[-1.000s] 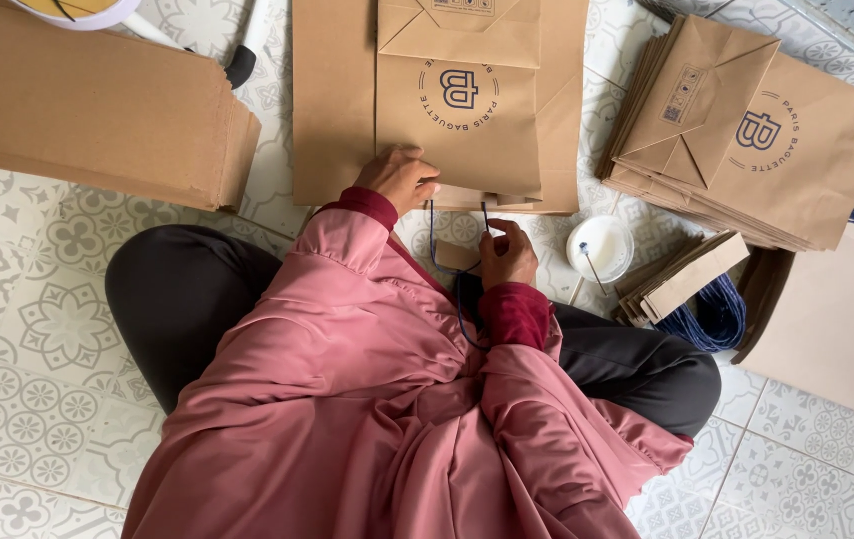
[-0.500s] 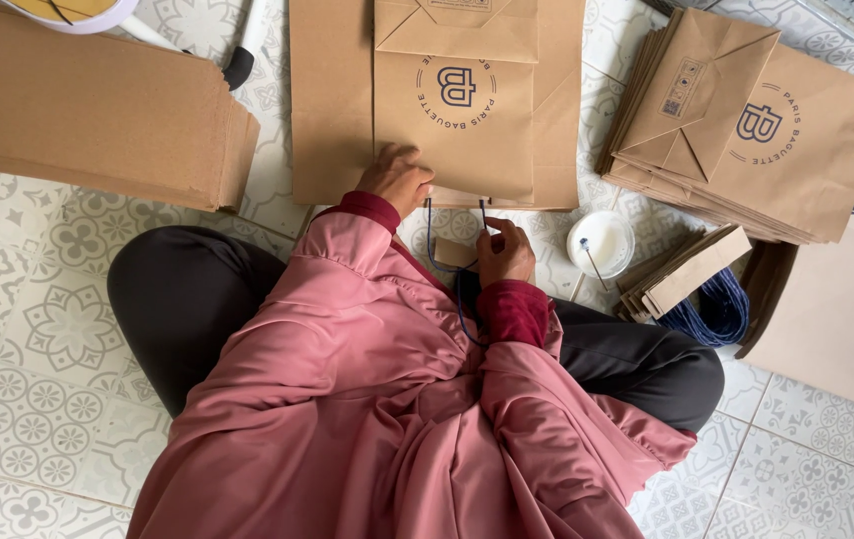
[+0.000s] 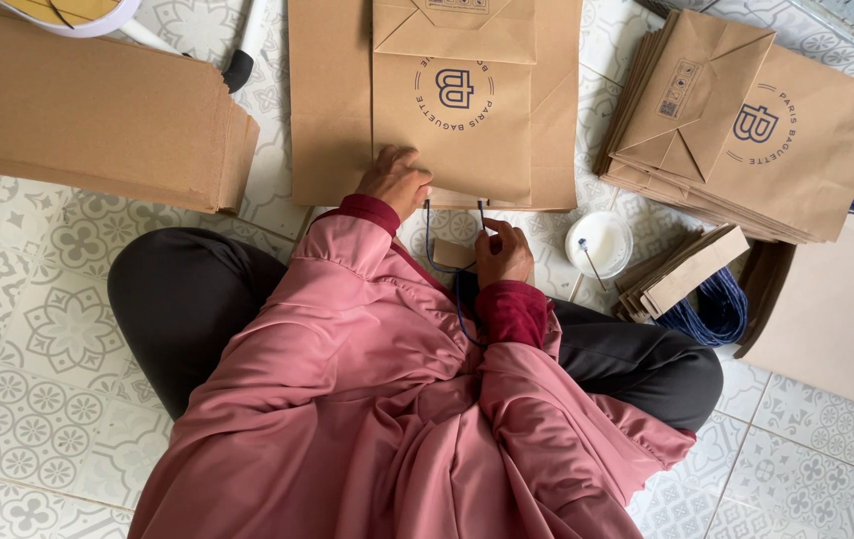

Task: Attaching cord handles to paper bags by threading them through holes and securing them.

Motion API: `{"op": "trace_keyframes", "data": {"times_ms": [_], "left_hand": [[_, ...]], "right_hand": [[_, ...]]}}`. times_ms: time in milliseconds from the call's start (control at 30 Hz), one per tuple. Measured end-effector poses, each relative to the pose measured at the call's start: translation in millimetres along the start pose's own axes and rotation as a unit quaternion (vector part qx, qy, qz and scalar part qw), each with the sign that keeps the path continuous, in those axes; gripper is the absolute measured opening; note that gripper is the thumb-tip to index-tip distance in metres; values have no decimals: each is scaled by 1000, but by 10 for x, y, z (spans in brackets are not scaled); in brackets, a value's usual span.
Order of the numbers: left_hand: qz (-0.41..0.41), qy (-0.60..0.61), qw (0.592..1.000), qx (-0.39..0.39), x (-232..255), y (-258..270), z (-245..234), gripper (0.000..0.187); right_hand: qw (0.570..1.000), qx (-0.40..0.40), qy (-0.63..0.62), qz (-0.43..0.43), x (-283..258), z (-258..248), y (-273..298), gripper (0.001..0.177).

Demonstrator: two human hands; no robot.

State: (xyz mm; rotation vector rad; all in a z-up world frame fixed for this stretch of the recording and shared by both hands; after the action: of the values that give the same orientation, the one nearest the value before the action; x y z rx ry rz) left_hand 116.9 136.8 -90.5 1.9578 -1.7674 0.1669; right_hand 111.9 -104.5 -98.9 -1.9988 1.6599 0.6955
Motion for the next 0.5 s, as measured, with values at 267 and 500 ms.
{"op": "trace_keyframes", "data": {"times_ms": [267, 500], "left_hand": [[3, 3, 1000, 6, 7, -10, -12, 13], [2, -8, 1000, 7, 18, 14, -29, 14]], "right_hand": [[1000, -3, 6, 4, 47, 44, -11, 27], [1000, -6, 0, -25, 70, 111, -5, 35]]}}
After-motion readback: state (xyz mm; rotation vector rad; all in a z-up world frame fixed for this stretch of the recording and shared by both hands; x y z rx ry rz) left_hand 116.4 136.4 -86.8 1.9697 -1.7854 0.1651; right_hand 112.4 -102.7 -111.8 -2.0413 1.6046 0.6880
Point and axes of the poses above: each hand's wrist, its own y-axis away from the middle knuckle, its own z-axis out of the palm, x = y × z, the point moved 2 cm from there along -y, towards the middle knuckle, and after that the axes turned 5 degrees about -x, right-handed, at the moved point
